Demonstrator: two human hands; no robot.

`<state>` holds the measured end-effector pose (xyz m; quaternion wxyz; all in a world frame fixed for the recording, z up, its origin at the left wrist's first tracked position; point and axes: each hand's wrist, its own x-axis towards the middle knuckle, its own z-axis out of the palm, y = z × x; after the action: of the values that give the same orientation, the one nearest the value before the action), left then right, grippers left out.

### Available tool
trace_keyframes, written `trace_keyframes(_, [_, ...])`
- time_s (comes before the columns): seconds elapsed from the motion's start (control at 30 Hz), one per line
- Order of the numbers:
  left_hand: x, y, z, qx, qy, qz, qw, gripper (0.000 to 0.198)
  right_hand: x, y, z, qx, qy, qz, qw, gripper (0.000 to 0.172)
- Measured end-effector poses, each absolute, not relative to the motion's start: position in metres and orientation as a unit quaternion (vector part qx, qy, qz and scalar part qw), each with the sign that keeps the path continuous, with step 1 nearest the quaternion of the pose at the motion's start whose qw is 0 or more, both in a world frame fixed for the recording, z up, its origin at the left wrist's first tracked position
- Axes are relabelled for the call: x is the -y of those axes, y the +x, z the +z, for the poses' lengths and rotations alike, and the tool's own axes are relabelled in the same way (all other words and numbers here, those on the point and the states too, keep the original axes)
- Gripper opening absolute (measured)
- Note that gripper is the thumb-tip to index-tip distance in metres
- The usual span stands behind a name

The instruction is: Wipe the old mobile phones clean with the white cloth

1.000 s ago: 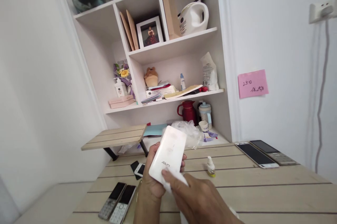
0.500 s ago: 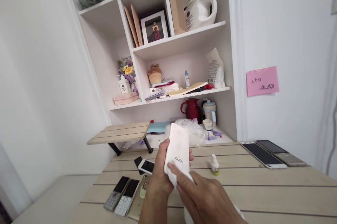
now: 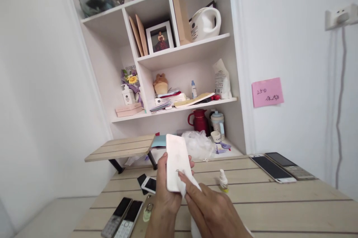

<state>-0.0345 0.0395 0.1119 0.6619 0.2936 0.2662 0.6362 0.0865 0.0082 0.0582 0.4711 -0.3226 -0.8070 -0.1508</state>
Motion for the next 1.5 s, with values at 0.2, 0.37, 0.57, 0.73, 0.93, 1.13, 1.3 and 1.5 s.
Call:
trace_keyframes(0.2, [-0.038,-0.045,0.118,-0.186,0.281,0.656,0.675,0.047,-0.012,0.091,0.058,0.812,-0.308,-0.15,0.472,0.051])
trace_keyframes(0.37, [-0.037,-0.043,0.117,-0.194,0.279,0.659,0.671,0.047,-0.011,0.09,0.054,0.804,-0.306,-0.155,0.486,0.052])
trace_keyframes(0.57, [-0.033,-0.044,0.117,-0.184,0.284,0.674,0.657,0.043,-0.012,0.095,0.057,0.818,-0.318,-0.147,0.456,0.052])
trace_keyframes(0.73, [-0.035,-0.049,0.114,-0.166,0.299,0.651,0.678,0.045,-0.012,0.092,0.052,0.83,-0.292,-0.157,0.448,0.058])
trace_keyframes(0.93, [-0.034,-0.049,0.113,-0.155,0.322,0.643,0.677,0.045,-0.015,0.101,0.059,0.832,-0.317,-0.117,0.44,0.053])
trace_keyframes(1.13, [-0.036,-0.052,0.11,-0.173,0.355,0.579,0.713,0.053,-0.012,0.099,0.062,0.846,-0.281,-0.164,0.422,0.055])
trace_keyframes(1.3, [-0.035,-0.048,0.109,-0.173,0.322,0.596,0.715,0.045,-0.01,0.105,0.069,0.816,-0.357,-0.145,0.431,0.053])
trace_keyframes(1.5, [-0.034,-0.043,0.112,-0.214,0.337,0.547,0.736,0.056,-0.008,0.096,0.064,0.834,-0.304,-0.19,0.42,0.054])
